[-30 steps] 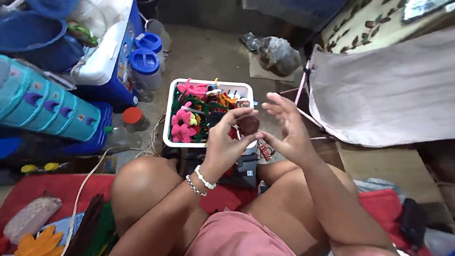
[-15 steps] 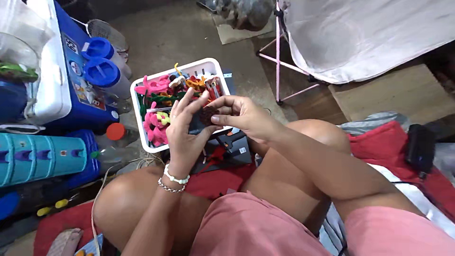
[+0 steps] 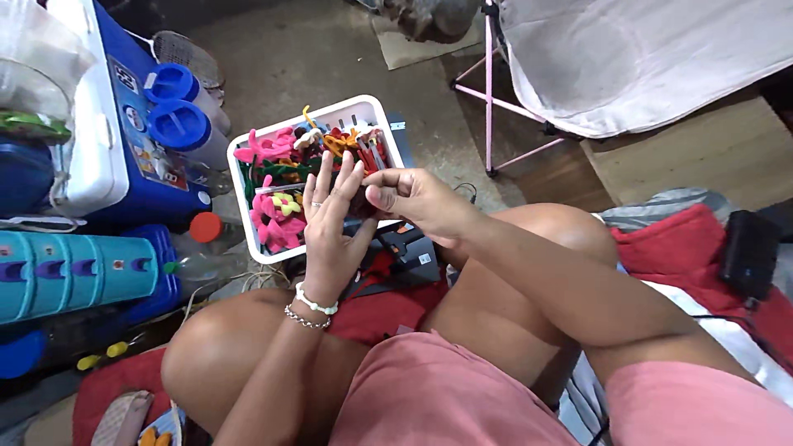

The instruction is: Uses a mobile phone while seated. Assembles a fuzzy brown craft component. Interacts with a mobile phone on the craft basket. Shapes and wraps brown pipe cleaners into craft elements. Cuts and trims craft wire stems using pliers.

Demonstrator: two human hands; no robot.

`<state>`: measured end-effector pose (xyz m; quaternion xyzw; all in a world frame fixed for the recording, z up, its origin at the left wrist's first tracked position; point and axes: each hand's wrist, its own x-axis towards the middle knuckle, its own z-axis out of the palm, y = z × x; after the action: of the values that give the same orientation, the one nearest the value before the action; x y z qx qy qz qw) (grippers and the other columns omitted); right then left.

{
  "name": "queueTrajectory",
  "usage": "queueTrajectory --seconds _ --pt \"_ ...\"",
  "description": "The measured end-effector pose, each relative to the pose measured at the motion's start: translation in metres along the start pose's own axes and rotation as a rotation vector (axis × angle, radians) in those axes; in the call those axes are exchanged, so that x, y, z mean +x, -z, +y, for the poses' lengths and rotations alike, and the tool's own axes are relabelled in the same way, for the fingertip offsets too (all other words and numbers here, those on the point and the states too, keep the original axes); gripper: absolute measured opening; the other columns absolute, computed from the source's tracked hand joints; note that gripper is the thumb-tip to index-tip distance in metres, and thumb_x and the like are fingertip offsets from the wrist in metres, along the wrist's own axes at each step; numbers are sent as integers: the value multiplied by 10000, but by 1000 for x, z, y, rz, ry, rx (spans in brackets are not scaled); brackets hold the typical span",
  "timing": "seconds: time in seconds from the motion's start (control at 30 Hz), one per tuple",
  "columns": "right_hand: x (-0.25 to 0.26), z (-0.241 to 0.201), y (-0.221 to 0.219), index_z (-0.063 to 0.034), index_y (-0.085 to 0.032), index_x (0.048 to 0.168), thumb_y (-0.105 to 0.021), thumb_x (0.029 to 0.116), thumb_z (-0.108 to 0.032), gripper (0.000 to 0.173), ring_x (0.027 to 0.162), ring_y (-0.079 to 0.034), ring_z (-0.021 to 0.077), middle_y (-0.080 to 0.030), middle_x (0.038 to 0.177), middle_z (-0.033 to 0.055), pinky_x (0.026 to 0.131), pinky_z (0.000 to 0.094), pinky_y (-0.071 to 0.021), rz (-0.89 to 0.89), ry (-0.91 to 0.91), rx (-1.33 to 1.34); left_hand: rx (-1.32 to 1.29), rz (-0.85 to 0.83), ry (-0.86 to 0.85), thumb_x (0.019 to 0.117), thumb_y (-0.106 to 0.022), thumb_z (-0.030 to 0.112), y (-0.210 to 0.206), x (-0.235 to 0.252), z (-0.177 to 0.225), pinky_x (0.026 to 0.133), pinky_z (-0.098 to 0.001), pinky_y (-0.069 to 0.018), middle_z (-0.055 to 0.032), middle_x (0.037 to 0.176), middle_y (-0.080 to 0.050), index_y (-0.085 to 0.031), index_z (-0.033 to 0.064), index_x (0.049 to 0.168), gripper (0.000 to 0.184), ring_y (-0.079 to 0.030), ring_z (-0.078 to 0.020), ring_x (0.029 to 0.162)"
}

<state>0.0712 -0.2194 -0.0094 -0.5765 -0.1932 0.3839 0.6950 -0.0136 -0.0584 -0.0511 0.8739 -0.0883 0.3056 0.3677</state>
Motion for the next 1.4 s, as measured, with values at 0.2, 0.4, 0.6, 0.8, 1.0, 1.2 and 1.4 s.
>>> queueTrajectory --seconds 0.2,0.4,0.6,0.8,1.0,1.2,1.4 --pt "5 8 -4 -19 -680 1139 -612 1033 -144 178 783 -686 76 -717 930 48 723 239 -592 59 15 45 22 -63 84 898 -777 221 -5 -5 -1 1257 -520 -232 -191 1648 -307 -355 -4 1548 807 -299 -300 1531" --pt "5 12 -10 -33 -646 1159 -651 1004 -114 175 822 -679 73 -713 958 45 750 238 -577 33 -17 -33 23 -120 141 963 -625 105 -9 -10 -1 1246 -563 -222 -143 1593 -414 -516 39 1394 449 -346 -262 1511" --pt "5 14 -9 -2 -666 1114 -759 873 33 260 820 -709 90 -738 955 67 748 244 -600 51 -27 -76 13 -178 166 942 -616 44 -9 -14 -1 1241 -527 -259 -144 1565 -459 -507 14 1423 494 -350 -270 1510" --pt "18 29 -4 -9 -642 1178 -704 943 -14 243 882 -702 112 -718 1034 72 817 284 -601 30 -54 -131 -5 -299 328 961 -684 170 -6 -19 -9 1195 -529 -346 -151 1623 -356 -351 37 1556 695 -357 -290 1498" --pt "83 40 31 -4 -689 1153 -676 1002 -187 238 955 -695 176 -714 1055 124 905 392 -572 88 -10 -601 336 -367 476 933 -740 417 65 2 -14 1105 -743 -307 -280 1652 -210 -477 90 1513 716 -306 -527 1464" --pt "152 63 59 9 -724 1127 -693 990 -240 286 1040 -692 326 -725 1081 190 979 554 -515 111 5 -940 423 -163 511 1013 -625 411 135 4 -27 1128 -617 -361 -247 1574 -384 -589 68 1390 511 -393 -424 1442" --pt "189 66 58 10 -714 1174 -624 1035 -260 317 1093 -679 355 -717 1131 214 1012 570 -491 101 -54 -1035 344 -178 516 1004 -635 421 147 0 -25 1091 -577 -417 -215 1528 -457 -624 90 1356 483 -465 -383 1393"
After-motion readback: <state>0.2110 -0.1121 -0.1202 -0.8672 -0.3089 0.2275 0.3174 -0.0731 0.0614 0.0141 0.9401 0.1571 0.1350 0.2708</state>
